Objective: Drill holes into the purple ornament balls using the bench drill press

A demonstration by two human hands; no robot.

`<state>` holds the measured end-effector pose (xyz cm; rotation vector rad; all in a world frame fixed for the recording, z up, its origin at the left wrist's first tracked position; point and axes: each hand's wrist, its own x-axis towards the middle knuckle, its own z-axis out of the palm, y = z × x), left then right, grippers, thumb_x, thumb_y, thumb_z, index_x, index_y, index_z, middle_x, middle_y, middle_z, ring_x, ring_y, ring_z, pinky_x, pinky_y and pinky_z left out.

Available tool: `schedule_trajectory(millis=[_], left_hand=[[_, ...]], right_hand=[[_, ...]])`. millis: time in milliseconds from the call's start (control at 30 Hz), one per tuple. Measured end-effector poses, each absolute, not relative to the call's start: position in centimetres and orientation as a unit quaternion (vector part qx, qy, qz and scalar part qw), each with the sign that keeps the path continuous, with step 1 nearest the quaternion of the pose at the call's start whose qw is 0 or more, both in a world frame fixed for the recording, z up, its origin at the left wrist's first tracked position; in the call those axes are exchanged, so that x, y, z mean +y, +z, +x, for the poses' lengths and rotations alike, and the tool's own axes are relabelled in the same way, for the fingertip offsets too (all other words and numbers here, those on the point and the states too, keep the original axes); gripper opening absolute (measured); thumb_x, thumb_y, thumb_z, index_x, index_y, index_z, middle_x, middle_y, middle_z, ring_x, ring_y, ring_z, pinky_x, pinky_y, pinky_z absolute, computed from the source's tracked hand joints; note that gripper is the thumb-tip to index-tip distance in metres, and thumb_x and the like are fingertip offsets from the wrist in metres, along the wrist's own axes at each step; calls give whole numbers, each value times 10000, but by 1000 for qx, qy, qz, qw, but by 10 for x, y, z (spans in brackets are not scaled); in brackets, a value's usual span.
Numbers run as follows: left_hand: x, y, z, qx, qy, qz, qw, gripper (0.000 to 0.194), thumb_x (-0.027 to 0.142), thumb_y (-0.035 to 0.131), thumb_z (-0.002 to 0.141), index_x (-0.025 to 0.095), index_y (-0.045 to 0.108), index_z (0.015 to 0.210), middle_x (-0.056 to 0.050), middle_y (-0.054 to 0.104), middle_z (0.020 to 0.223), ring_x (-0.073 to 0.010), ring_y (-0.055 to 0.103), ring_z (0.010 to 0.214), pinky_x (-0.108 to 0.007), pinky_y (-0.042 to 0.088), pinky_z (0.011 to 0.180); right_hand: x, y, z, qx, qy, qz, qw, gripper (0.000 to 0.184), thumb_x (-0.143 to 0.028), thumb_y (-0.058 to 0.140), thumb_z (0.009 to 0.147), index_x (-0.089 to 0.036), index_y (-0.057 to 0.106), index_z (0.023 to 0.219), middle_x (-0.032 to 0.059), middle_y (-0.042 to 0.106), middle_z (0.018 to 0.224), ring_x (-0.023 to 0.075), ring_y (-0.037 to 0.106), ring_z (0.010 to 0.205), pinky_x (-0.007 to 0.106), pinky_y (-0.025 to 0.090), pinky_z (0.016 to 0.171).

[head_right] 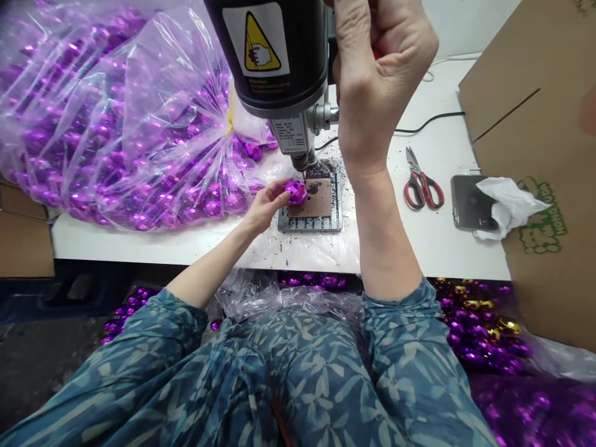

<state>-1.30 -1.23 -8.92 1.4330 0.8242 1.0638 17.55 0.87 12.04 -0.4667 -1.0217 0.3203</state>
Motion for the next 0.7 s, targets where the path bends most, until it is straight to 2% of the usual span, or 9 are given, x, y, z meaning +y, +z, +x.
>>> schedule_trajectory(millis=[100,200,300,400,567,633,700], left_hand=[[-8,-99,0,385,474,600,517,611,595,821,849,212,649,1294,-135,773,1251,-254,749,1151,-463,616,1039],[-6,-97,4,417,475,600,491,562,539,821,867,201,643,1279,-127,776,1209,-237,757,1106,-410,625,977],[-7,-88,6,433,462,607,481,489,448,819,882,194,644,1261,-118,779,1200,-222,755,1085,-366,619,935],[-7,-83,10,441,451,627,458,445,378,822,869,191,654,1236,-107,786,1192,-219,750,1070,-345,609,899],[-9,-86,18,441,432,694,371,500,344,871,808,180,666,1234,-114,771,1193,-232,739,1038,-372,599,911],[-11,-89,21,429,432,711,351,505,356,845,840,194,647,1275,-120,752,1242,-244,731,1092,-396,595,959],[-13,-92,22,421,432,719,346,502,383,811,880,212,621,1312,-123,735,1287,-258,718,1159,-421,587,1008]], right_hand=[[4,121,177,-492,157,-236,823,493,-586,710,702,-101,628,742,-8,592,662,12,607,674,141,503,664],[-2,122,180,-518,166,-264,796,456,-572,695,729,-123,618,763,-47,588,668,-34,510,564,140,497,670],[-5,123,183,-526,169,-270,789,445,-569,699,728,-141,575,747,-70,519,629,-48,400,475,158,427,613],[-2,122,182,-521,163,-255,798,459,-566,712,734,-157,506,708,-67,462,623,-44,393,477,169,362,589],[2,120,181,-524,154,-240,803,498,-567,721,738,-168,432,663,-64,365,589,-45,380,470,171,267,566],[2,120,181,-522,154,-236,805,497,-572,728,727,-157,462,666,-63,373,592,-45,381,460,171,233,546],[1,121,181,-519,153,-236,807,482,-575,727,726,-141,522,682,-65,423,599,-49,385,456,160,261,540]])
